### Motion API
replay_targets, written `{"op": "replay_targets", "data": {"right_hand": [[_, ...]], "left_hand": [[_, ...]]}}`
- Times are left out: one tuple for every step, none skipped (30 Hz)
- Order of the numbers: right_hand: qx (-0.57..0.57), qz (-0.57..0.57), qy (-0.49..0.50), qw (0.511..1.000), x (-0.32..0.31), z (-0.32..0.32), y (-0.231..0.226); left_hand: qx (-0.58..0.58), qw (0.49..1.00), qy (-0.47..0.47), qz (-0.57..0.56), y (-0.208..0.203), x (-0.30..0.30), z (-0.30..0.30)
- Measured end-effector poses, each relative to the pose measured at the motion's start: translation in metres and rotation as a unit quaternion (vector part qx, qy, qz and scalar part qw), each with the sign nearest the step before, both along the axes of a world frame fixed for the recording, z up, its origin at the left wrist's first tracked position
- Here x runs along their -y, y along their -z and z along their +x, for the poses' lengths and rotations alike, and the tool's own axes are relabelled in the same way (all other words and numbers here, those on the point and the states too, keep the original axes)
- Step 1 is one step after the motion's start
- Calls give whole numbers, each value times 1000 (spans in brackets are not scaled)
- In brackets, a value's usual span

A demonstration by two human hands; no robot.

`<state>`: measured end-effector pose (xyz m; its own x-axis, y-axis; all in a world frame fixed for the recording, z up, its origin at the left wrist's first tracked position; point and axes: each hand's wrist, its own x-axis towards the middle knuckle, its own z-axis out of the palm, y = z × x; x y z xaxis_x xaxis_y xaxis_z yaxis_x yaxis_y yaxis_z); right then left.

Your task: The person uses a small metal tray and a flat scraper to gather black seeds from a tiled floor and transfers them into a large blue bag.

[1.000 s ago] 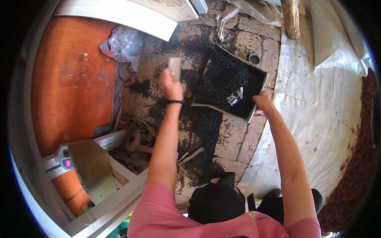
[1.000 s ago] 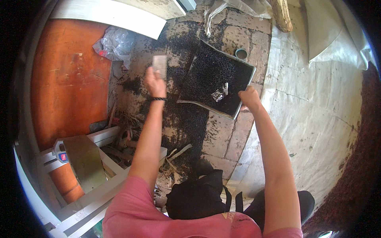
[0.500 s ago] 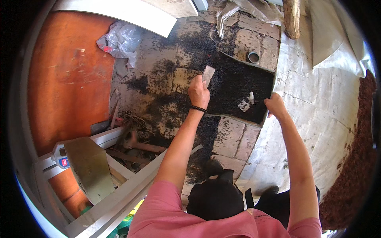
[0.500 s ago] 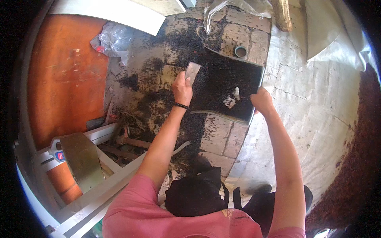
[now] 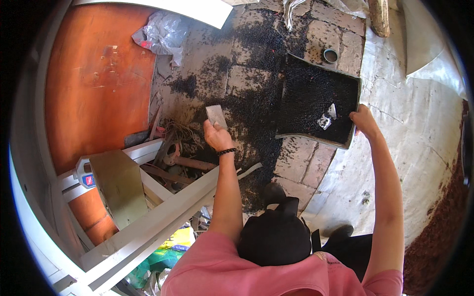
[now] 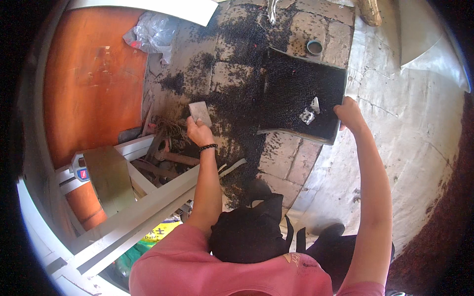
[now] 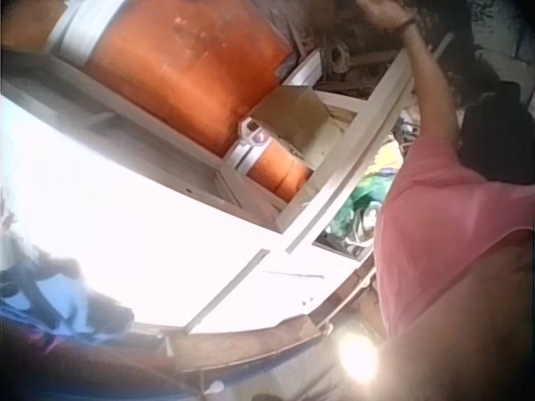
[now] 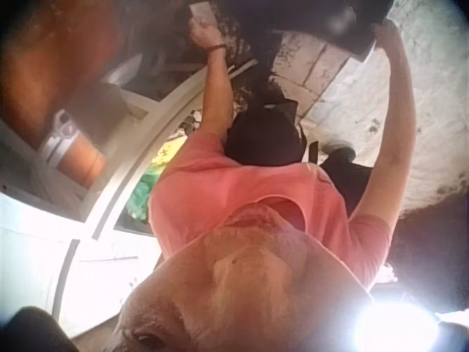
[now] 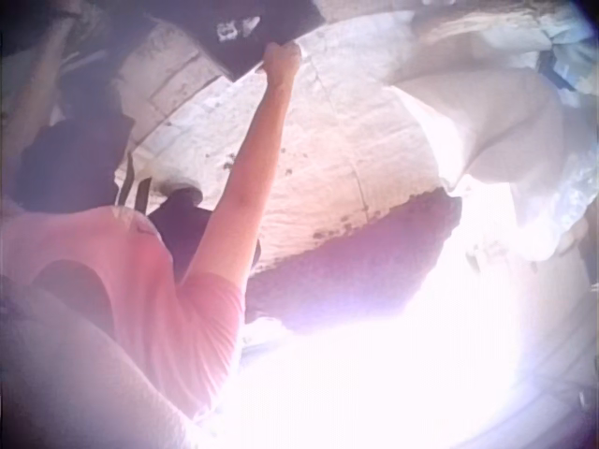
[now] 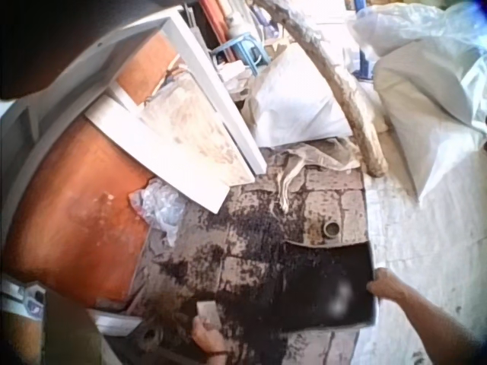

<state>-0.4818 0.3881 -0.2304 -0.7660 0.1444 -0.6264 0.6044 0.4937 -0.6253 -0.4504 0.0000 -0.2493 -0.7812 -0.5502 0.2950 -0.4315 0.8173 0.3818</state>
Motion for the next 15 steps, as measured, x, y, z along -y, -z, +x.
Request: {"op": "replay_targets", "data": {"right_hand": [[-1, 25, -18, 1000, 0, -1, -3], [-2, 51, -35, 998, 1, -2, -4], [-1, 79, -51, 996, -1, -3, -5], [-8, 112, -85, 990, -3, -5, -2], [-5, 124, -89, 988, -3, -3, -2], [-8, 136, -92, 986, 3, -5, -9], [-10, 149, -94, 984, 8, -7, -14], [-8, 150, -89, 985, 14, -8, -15], [-33, 180, -115, 976, 18, -6, -15], [-7, 167, -107, 980, 21, -6, -17], [20, 153, -99, 983, 26, -6, -20], [47, 137, -91, 985, 28, -4, -21], [14, 144, -81, 986, 30, 0, -8], [-6, 160, -98, 982, 30, 2, 0], [-27, 174, -115, 978, 31, 2, 3]], "left_hand": [[0, 1000, 10, -4, 5, -1, 6], [0, 1000, 21, -7, 10, -3, 11], [4, 999, 48, 18, 12, -14, 11], [8, 996, 76, 42, 11, -28, 9], [12, 992, 103, 66, 13, -41, 7], [2, 992, 115, 60, 16, -49, 3], [-10, 990, 128, 56, 16, -59, -2], [-35, 992, 114, 50, 14, -69, -5], [-26, 990, 121, 73, 15, -72, -8], [-16, 987, 129, 95, 16, -75, -11], [-5, 984, 135, 116, 17, -77, -13], [23, 977, 145, 153, 15, -84, -15], [23, 974, 169, 151, 13, -92, -16], [16, 971, 194, 138, 11, -99, -18], [9, 968, 219, 122, 9, -103, -19]]}}
